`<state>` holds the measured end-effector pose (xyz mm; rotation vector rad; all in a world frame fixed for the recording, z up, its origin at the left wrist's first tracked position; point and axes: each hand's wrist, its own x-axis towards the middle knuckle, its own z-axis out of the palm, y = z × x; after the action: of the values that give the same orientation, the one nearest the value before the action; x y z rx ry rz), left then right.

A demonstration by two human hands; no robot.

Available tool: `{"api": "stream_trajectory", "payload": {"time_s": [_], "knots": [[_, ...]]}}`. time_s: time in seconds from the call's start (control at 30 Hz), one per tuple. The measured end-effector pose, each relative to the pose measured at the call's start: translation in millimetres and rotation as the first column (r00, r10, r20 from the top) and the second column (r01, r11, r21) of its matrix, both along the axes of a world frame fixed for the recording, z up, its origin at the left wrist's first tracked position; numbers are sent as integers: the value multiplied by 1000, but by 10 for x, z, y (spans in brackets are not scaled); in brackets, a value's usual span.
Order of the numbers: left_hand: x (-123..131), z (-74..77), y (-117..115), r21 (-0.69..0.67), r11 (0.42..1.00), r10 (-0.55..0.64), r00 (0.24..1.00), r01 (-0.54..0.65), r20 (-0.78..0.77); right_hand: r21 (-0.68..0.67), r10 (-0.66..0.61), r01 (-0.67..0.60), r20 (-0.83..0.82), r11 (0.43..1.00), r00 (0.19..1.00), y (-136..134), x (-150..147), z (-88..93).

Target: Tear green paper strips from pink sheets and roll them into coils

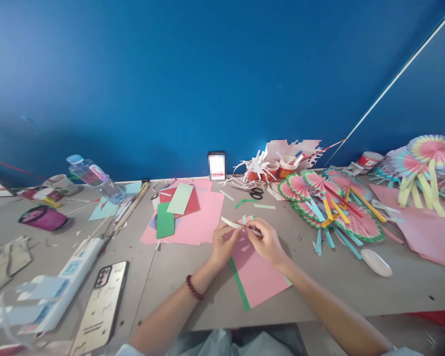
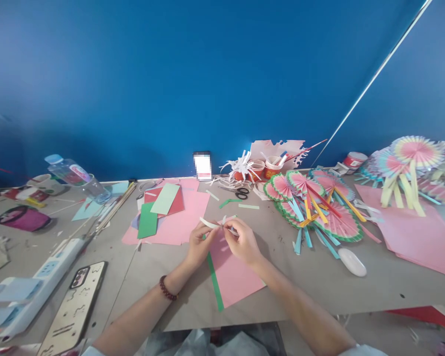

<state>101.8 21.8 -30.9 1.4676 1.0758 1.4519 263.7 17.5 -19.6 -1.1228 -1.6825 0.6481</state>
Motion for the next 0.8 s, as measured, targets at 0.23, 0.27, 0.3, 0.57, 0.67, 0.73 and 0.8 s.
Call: {"api": "stream_trajectory", "payload": {"time_s": [0.23, 0.27, 0.3, 0.57, 0.67, 0.73, 0.8], "knots": [[1, 1, -4, -94, 996, 9, 999, -4, 49, 27, -30, 29, 61, 999, 998, 38, 29, -68], [0, -11, -1, -126, 992, 12, 998, -4, 61, 28, -34, 32, 66, 999, 997, 44, 33, -72], [1, -22, 1, -163, 987, 11, 997, 1, 77, 28, -36, 34, 69, 999, 997, 49, 37, -75], [29, -5, -25, -370, 926, 17, 968, 79, 250, 54, -28, 24, 72, 998, 997, 52, 37, -57], [36, -38, -11, -388, 914, 3, 953, 120, 302, 34, -29, 27, 64, 999, 997, 51, 36, -66], [40, -80, 4, -400, 908, 11, 946, 126, 323, 25, -34, 32, 61, 999, 998, 47, 35, -69], [43, -107, 12, -411, 904, 27, 944, 118, 329, 30, -35, 33, 58, 999, 998, 38, 33, -61]]}}
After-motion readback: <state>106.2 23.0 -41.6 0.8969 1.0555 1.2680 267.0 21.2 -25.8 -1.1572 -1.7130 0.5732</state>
